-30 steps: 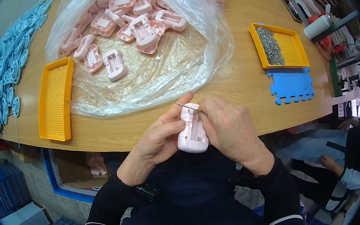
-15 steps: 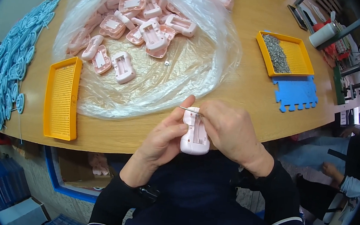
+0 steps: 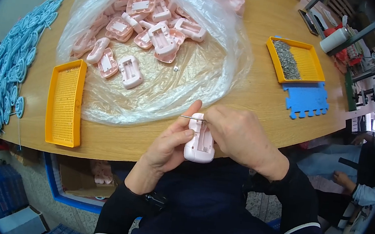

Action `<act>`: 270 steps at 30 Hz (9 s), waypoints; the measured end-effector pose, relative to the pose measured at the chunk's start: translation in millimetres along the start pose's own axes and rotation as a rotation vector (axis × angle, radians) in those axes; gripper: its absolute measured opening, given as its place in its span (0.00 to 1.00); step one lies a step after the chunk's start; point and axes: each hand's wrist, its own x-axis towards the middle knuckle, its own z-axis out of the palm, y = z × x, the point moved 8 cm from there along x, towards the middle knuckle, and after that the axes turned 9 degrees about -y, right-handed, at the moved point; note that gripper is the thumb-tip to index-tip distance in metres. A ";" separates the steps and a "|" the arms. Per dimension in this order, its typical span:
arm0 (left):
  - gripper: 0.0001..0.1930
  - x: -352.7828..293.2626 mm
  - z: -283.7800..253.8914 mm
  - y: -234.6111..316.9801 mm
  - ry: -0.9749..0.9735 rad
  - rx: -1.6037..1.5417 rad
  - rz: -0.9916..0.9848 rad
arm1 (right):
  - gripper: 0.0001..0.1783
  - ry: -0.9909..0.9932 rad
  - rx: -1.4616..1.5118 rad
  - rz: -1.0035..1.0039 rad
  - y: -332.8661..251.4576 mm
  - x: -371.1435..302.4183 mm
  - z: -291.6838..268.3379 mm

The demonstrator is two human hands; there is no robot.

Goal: The person is assembling small pink plastic enclosures by inserting metal pins and snaps.

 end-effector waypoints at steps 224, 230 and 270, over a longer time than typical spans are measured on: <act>0.30 -18.7 0.5 12.7 0.032 0.101 0.184 | 0.13 0.085 0.648 0.260 25.7 4.8 23.8; 0.30 -22.3 2.4 15.1 0.061 0.233 0.237 | 0.14 0.155 0.650 0.149 17.4 7.8 26.7; 0.24 -332.9 -142.3 42.7 1.223 1.121 0.232 | 0.31 0.063 -0.129 0.106 -11.6 196.7 84.7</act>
